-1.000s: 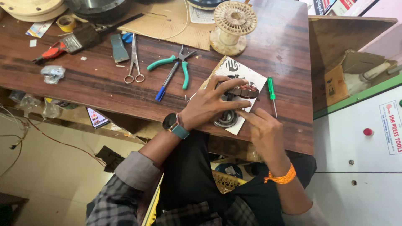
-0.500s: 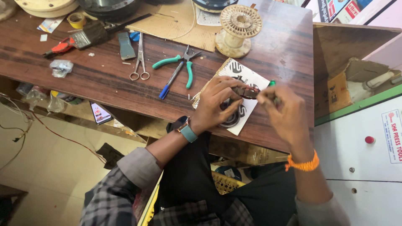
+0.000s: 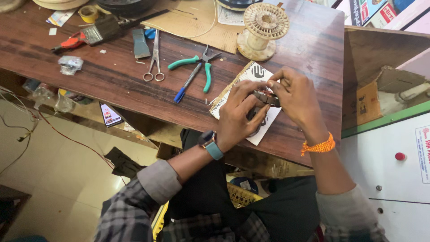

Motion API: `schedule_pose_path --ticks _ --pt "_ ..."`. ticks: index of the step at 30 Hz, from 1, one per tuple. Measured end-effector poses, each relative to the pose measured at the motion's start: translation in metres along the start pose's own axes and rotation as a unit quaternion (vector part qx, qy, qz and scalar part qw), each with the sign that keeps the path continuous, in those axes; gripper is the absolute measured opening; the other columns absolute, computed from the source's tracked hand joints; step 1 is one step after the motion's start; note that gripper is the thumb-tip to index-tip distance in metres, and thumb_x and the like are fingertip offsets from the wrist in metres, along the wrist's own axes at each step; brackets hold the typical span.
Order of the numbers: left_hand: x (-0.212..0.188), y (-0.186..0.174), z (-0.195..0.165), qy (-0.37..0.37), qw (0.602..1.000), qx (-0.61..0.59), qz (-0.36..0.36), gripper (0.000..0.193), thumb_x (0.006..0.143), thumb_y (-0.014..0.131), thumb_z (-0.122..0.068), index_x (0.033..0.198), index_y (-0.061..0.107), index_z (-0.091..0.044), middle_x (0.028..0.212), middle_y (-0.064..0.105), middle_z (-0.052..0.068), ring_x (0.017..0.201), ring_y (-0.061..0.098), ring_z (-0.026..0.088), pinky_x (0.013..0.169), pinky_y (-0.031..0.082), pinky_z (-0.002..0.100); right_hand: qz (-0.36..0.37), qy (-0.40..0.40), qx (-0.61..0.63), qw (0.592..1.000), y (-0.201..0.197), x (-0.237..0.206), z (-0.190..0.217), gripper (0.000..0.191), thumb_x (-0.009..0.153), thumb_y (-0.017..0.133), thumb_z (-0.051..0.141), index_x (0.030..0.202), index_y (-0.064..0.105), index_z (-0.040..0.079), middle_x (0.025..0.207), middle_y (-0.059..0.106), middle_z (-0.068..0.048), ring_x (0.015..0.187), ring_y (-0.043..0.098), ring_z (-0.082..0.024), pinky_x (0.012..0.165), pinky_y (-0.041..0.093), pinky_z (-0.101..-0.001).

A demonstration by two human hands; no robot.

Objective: The person sits at a workbench and assembles a small mechanical component, holding the part with one hand while using a green-handled screwdriver with the other to tighten it. They repeatedly reposition the part and manipulate small pieces by hand as they work on it.

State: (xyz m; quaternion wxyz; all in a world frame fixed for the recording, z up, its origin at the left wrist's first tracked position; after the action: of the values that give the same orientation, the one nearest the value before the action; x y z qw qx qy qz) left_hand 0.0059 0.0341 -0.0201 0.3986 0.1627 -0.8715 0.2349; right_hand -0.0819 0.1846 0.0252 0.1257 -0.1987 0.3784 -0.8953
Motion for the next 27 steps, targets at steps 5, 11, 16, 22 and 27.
schedule_pose_path --ticks 5,11,16,22,27 --pt "-0.007 0.007 -0.011 -0.034 0.997 0.020 -0.064 0.018 0.083 0.080 -0.008 0.085 0.063 -0.004 0.145 0.053 0.015 0.135 0.052 0.035 0.111 0.046 0.047 0.047 0.041 0.028 0.998 0.004 0.007 -0.005 0.014 0.094 0.072 0.016 0.096 0.071 0.002 0.062 0.059 -0.002 0.056 0.048 -0.006 0.050 0.041 -0.0297" --pt "-0.011 0.010 -0.013 -0.065 0.995 0.029 -0.065 0.017 0.086 0.080 -0.008 0.087 0.063 -0.004 0.137 0.060 0.008 0.137 0.053 0.033 0.114 0.047 0.045 0.007 -0.007 0.024 1.000 0.000 0.002 -0.017 0.014 0.094 0.073 0.015 0.096 0.071 0.001 0.072 0.067 0.000 0.064 0.057 -0.003 0.056 0.045 -0.0261" --pt "-0.009 0.011 -0.013 -0.062 0.996 0.034 -0.050 0.022 0.087 0.080 -0.009 0.094 0.060 -0.005 0.133 0.061 0.007 0.136 0.053 0.033 0.112 0.048 0.045 -0.001 0.089 0.099 0.991 0.000 -0.015 -0.041 0.013 0.097 0.072 0.012 0.097 0.070 0.000 0.072 0.066 0.000 0.062 0.051 -0.004 0.053 0.038 -0.0247" --pt "-0.003 0.005 -0.015 -0.044 0.997 0.060 -0.002 0.058 0.079 0.086 -0.026 0.130 0.062 -0.010 0.125 0.057 0.008 0.123 0.052 0.032 0.105 0.048 0.046 -0.048 0.042 0.198 0.978 0.010 -0.029 -0.057 0.008 0.101 0.068 0.006 0.103 0.069 -0.001 0.084 0.068 0.003 0.073 0.055 0.001 0.062 0.042 -0.0191" --pt "0.007 0.007 -0.013 -0.084 0.994 0.069 0.020 0.043 0.080 0.087 -0.029 0.121 0.073 -0.028 0.110 0.056 0.001 0.110 0.049 0.026 0.091 0.050 0.039 -0.085 0.073 0.227 0.967 -0.001 -0.051 -0.052 0.007 0.102 0.070 0.005 0.105 0.069 -0.001 0.080 0.059 0.005 0.068 0.045 0.001 0.056 0.033 -0.0195"
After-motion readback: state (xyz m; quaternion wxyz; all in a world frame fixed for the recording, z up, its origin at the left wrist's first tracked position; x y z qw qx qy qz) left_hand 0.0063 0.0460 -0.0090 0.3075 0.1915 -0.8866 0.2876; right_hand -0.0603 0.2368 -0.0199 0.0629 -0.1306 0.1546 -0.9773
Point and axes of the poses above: each hand's wrist, its own x-axis towards the middle knuckle, its own y-axis out of the palm, z = x × y, the point moved 2 cm from there along x, towards the middle knuckle
